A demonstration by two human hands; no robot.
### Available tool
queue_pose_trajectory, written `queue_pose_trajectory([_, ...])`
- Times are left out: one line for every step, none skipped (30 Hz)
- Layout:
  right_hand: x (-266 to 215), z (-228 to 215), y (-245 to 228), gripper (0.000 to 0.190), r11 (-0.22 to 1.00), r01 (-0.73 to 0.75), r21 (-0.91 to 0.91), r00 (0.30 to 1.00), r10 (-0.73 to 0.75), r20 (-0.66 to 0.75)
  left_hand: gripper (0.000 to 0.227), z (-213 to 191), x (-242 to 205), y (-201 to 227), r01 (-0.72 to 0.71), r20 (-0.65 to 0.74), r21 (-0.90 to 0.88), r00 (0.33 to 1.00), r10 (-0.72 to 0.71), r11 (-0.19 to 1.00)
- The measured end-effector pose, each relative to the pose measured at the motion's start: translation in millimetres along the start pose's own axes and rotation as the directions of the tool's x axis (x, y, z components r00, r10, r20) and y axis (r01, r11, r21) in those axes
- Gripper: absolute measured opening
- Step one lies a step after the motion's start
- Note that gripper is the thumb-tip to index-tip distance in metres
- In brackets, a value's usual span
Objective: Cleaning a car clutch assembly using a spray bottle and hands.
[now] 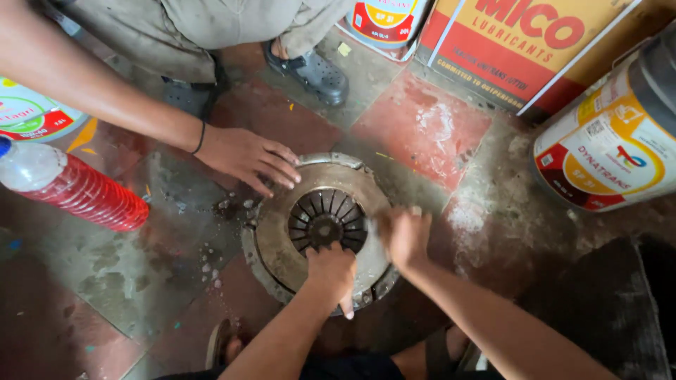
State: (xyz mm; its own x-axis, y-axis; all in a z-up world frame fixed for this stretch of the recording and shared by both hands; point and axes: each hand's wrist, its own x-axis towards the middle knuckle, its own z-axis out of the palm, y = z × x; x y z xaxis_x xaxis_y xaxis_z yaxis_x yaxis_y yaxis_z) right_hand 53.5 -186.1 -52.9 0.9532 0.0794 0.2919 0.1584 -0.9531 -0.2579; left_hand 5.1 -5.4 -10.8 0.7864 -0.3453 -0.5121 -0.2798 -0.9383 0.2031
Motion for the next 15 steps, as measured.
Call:
queue_pose_trajectory([1,-1,-1,0.017,1.0,0.001,-0.003,1.0,-0.001,-0.002,0.114,1,-1,2,-0.002,-0.003,0.0,1.0,0.002,1.0])
queue_pose_trajectory([2,-2,-1,0.014,0.998,0.024,0.059,0.996,-0.018,-0.091,0.115,2,-1,3,-0.007,-0.006,-0.011,1.0,0.007,1.0])
queue_pose_trajectory([3,-1,-6,0.011,0.991,0.047,0.124,0.983,-0.024,-0.182,0.115,2,-3,1,-0.011,-0.006,-0.014,1.0,0.011,1.0])
queue_pose_trajectory([-12,0,-9,0.011,0.991,0.043,0.127,0.982,-0.018,-0.187,0.115,5,-3,-2,-0.012,-0.006,-0.006,1.0,0.012,1.0])
queue_pose_trajectory([-25,-2,-9,0.005,0.996,0.085,-0.013,0.992,-0.086,-0.095,0.116,6,-1,-3,-0.011,-0.015,-0.004,1.0,0.011,1.0])
queue_pose_trajectory([-38,-4,-9,0.006,0.979,0.136,-0.149,0.991,-0.137,0.007,0.116,6,1,-3,-0.01,-0.024,-0.002,1.0,0.01,1.0])
queue_pose_trajectory([-37,-17,-16,0.006,0.978,0.142,-0.154,0.99,-0.143,0.005,0.116,5,2,-2,-0.01,-0.031,-0.006,0.999,0.01,1.0])
queue_pose_trajectory([-37,-30,-23,0.004,0.963,0.27,0.007,0.962,-0.269,-0.035,0.117,4,2,-1,-0.013,-0.016,0.006,1.0,0.013,1.0])
queue_pose_trajectory([-38,-41,-32,0.012,0.905,0.392,0.166,0.92,-0.381,-0.096,0.117,4,2,-1,-0.013,0.001,0.021,1.0,0.013,1.0])
queue_pose_trajectory([-22,-32,-27,0.012,0.903,0.398,0.164,0.917,-0.387,-0.098,0.117,-1,1,-3,-0.01,-0.005,0.019,1.0,0.01,1.0])
queue_pose_trajectory([-13,-23,-21,0.005,0.969,0.245,0.026,0.968,-0.243,-0.056,0.116,-2,-1,-1,-0.005,0.002,0.011,1.0,0.005,1.0])
queue_pose_trajectory([-3,-14,-14,0.012,0.989,0.084,-0.119,0.995,-0.089,-0.038,0.116,-2,-3,0,0.001,0.009,0.003,1.0,-0.001,1.0])
queue_pose_trajectory([-4,-14,-18,0.012,0.99,0.084,-0.116,0.995,-0.089,-0.042,0.116,0,-3,-1,0.002,0.007,0.006,1.0,-0.003,1.0])
queue_pose_trajectory([-3,-15,-22,0.009,0.994,0.095,-0.049,0.984,-0.102,-0.145,0.116,1,-2,-3,-0.001,-0.009,-0.007,1.0,0.001,1.0])
queue_pose_trajectory([-6,-16,-26,0.011,0.994,0.106,0.014,0.964,-0.099,-0.245,0.115,3,-2,-3,-0.012,-0.02,-0.018,1.0,0.011,1.0])
